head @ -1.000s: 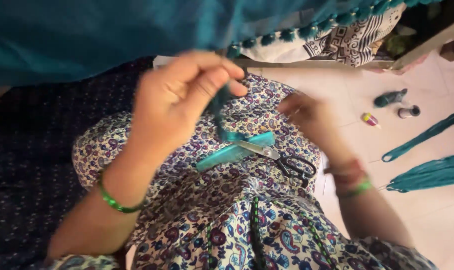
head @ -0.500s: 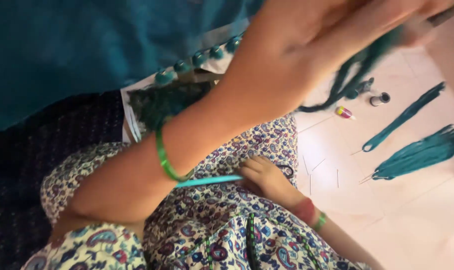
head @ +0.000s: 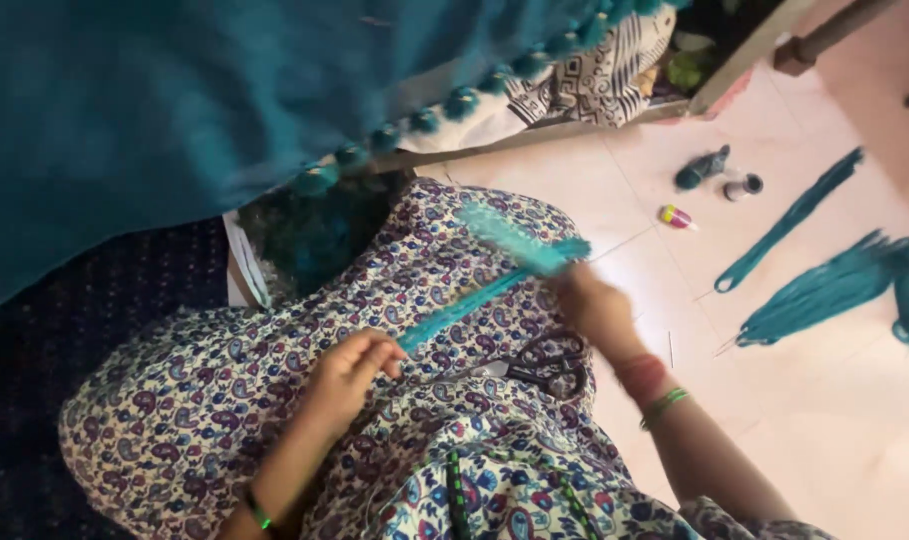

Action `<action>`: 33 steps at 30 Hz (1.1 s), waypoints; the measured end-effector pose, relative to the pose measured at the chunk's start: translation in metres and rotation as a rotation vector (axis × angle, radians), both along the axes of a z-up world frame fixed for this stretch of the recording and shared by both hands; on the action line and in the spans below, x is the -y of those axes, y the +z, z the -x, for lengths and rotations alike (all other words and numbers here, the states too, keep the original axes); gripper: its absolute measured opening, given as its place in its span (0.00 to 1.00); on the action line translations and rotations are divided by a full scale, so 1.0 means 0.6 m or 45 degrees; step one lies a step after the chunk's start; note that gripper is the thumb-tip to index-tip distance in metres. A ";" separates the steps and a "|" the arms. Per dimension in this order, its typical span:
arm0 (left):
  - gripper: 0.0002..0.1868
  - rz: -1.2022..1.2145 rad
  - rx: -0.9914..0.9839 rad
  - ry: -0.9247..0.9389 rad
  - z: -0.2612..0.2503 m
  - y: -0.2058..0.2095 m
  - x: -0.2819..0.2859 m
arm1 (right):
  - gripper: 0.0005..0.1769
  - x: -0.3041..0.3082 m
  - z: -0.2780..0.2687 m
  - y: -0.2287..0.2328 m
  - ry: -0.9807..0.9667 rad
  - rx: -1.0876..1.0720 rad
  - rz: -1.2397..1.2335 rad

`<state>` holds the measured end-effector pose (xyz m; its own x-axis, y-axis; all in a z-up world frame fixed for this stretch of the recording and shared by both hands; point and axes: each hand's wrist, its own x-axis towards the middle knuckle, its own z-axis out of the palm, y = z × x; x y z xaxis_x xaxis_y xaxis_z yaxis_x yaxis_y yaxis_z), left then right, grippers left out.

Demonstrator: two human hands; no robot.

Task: Attaching decorative blue tassels to the edge of a blue fabric using a comb and scissors for alignment.

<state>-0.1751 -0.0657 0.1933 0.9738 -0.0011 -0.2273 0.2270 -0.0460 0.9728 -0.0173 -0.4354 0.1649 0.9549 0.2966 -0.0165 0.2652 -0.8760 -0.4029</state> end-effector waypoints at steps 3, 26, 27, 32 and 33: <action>0.11 -0.013 0.078 0.113 0.017 0.001 -0.034 | 0.03 0.057 -0.053 -0.035 -0.229 0.297 -0.085; 0.10 -0.149 -0.111 0.044 0.052 -0.031 -0.103 | 0.06 -0.027 -0.012 0.025 -0.162 0.239 0.045; 0.09 -0.207 -0.051 0.055 0.055 -0.017 -0.105 | 0.06 -0.041 0.003 0.039 0.008 0.113 0.125; 0.11 -0.161 -0.112 0.101 0.060 -0.042 -0.117 | 0.06 -0.028 -0.025 0.028 -0.309 0.304 -0.062; 0.11 -0.165 -0.119 0.094 0.062 -0.035 -0.117 | 0.09 -0.053 -0.006 0.043 -0.199 0.231 -0.073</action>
<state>-0.2120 0.0043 0.1721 0.9449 0.1048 -0.3101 0.3232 -0.1499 0.9344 -0.0138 -0.4039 0.1909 0.9750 0.1408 0.1719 0.2008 -0.8892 -0.4110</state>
